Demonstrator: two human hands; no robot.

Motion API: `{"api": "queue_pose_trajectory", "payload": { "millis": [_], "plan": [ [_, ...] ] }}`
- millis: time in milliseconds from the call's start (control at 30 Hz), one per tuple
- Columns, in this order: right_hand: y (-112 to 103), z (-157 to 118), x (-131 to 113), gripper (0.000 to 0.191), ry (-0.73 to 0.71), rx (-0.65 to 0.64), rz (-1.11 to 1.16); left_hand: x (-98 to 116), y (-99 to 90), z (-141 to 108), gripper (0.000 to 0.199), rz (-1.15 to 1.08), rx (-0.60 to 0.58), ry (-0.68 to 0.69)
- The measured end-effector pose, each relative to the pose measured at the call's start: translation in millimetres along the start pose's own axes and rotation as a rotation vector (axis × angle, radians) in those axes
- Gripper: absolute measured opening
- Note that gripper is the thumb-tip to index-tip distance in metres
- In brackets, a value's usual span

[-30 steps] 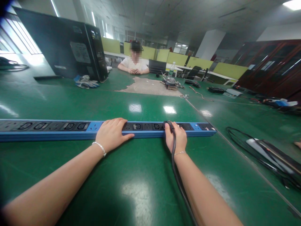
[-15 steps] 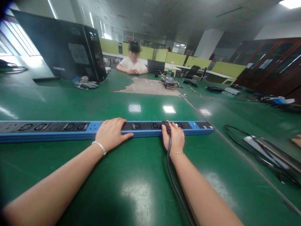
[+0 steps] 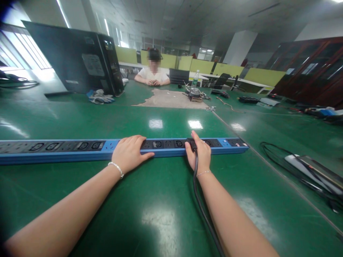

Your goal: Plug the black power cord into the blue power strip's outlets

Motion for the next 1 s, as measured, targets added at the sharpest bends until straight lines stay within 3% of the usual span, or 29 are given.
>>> {"api": "queue_pose_trajectory", "payload": {
  "millis": [333, 600, 800, 867, 1000],
  "plan": [
    [5.4, 6.9, 6.8, 0.036, 0.015, -0.133, 0.091, 0.1, 0.2, 0.3, 0.058, 0.007, -0.014, 0.007],
    [6.1, 6.6, 7.2, 0.038, 0.0, -0.078, 0.044, -0.6, 0.2, 0.1, 0.057, 0.005, 0.0, 0.002],
    [9.5, 5.7, 11.9, 0.042, 0.002, -0.106, 0.095, -0.7, 0.4, 0.6, 0.057, -0.009, -0.015, -0.005],
    [5.5, 7.5, 17.2, 0.044, 0.076, -0.074, 0.163, -0.8, 0.6, 0.6, 0.057, -0.017, -0.018, -0.01],
    [-13.7, 10.5, 34.2, 0.047, 0.292, 0.131, 0.357, -0.5, 0.5, 0.8, 0.058, -0.018, -0.013, -0.013]
  ]
}}
Point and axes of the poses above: each hand's wrist, its own z-axis towards the middle knuckle, its own y-axis out of the palm, x = y × z, the point moved 9 cm from there along z, towards the middle knuckle, and after that the axes turned 11 degrees about x, right-handed, at the moved point
